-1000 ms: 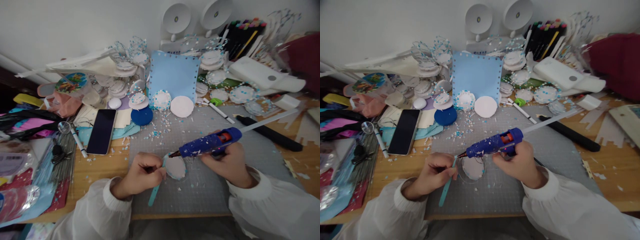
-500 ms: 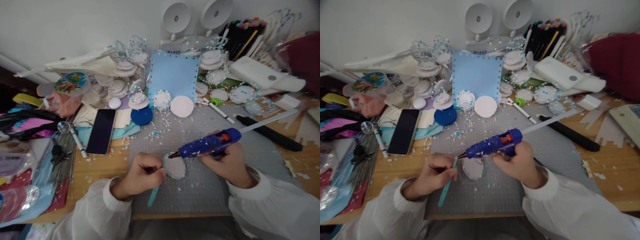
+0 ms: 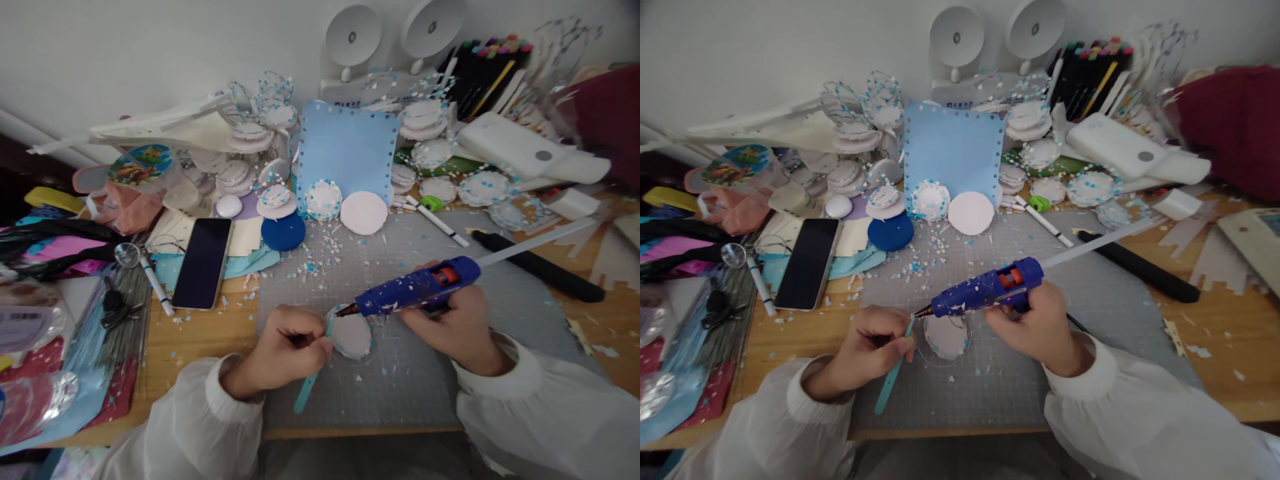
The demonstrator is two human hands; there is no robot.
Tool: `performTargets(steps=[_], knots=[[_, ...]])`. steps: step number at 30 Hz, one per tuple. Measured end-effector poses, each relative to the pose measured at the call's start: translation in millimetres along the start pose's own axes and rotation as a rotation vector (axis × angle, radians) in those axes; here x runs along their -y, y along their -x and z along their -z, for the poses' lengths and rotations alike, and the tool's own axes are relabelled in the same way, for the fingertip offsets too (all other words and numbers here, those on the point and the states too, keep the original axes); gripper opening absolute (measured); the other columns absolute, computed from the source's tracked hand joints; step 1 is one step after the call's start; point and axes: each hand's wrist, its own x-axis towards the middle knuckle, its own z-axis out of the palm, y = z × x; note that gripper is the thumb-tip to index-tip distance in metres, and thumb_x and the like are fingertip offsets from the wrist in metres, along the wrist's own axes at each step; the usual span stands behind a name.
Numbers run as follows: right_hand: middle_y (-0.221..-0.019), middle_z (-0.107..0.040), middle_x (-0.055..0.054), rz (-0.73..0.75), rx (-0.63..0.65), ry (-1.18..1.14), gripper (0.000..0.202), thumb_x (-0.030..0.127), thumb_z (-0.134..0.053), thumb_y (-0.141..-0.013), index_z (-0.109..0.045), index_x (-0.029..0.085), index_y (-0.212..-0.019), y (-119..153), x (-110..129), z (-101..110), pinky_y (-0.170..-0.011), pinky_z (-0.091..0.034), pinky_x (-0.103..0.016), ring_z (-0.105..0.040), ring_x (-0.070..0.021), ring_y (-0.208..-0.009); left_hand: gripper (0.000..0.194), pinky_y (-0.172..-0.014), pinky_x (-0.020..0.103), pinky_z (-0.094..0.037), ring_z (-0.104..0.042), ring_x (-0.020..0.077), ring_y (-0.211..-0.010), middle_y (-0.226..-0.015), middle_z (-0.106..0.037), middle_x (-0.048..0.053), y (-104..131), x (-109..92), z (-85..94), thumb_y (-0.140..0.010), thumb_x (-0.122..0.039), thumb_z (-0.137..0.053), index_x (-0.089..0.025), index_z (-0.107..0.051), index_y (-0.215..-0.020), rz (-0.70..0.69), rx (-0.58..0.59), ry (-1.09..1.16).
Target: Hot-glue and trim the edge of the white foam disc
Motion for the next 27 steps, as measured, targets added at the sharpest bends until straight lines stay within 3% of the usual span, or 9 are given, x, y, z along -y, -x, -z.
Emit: performTargets(steps=[9,13,17,21,24,27], knots=[[-0.058,-0.065,-0.001,0.011,0.015,0.076,0.01,0.031,-0.063,-0.067,-0.057,0.023,-0.068,2,-4,1,-0.047,-0.047,-0.03,-0.062,-0.0192,-0.05,0.04,-0.043,0.022,-0.028,-0.038,0.0081,-0.043,-0.043,-0.043,-0.001,0,3,-0.5,-0.08,-0.027,-0.055,-0.016,-0.044,-0.043,-0.013,-0.005,-0.026],[-0.062,-0.067,-0.003,0.033,-0.065,0.192,0.022,0.042,-0.063,-0.067,-0.059,0.023,-0.077,0,-7,5,-0.05,-0.047,-0.032,-0.063,-0.0213,-0.052,0.04,-0.043,0.021,-0.028,-0.038,0.0074,-0.043,-0.043,-0.043,-0.001,-1,1,0.0,-0.08,-0.027,-0.055,-0.015,-0.046,-0.043,-0.043,-0.01,-0.032],[-0.057,-0.061,-0.003,-0.172,-0.173,0.348,0.026,0.047,-0.065,-0.07,-0.058,0.022,-0.075,1,-18,23,-0.05,-0.043,-0.032,-0.059,-0.0223,-0.052,0.038,-0.043,0.021,-0.029,-0.04,0.0082,-0.043,-0.044,-0.048,-0.001,-2,-1,2.1,-0.081,-0.03,-0.055,-0.014,-0.057,-0.047,0.008,-0.04,-0.038],[-0.074,-0.064,-0.009,-0.48,-0.141,0.4,0.03,0.049,-0.062,-0.076,-0.061,0.022,-0.088,15,-41,48,-0.059,-0.043,-0.037,-0.063,-0.0295,-0.07,0.036,-0.046,0.022,-0.031,-0.043,0.0096,-0.046,-0.046,-0.055,0.001,-1,6,3.4,-0.082,-0.032,-0.056,-0.014,-0.066,-0.053,0.061,-0.097,-0.006],[-0.083,-0.064,-0.011,-0.532,-0.109,0.386,0.031,0.049,-0.058,-0.08,-0.059,0.023,-0.098,30,-59,58,-0.065,-0.043,-0.042,-0.062,-0.0354,-0.084,0.034,-0.05,0.022,-0.036,-0.05,0.0116,-0.052,-0.053,-0.062,0.002,0,13,3.4,-0.082,-0.035,-0.058,-0.014,-0.07,-0.058,0.09,-0.128,0.09],[-0.08,-0.061,-0.01,-0.501,-0.051,0.344,0.026,0.046,-0.061,-0.079,-0.059,0.023,-0.092,38,-70,59,-0.063,-0.043,-0.041,-0.062,-0.0335,-0.08,0.032,-0.053,0.023,-0.038,-0.052,0.0126,-0.055,-0.056,-0.064,0.003,0,18,3.7,-0.082,-0.036,-0.06,-0.015,-0.072,-0.061,0.127,-0.156,0.127]])
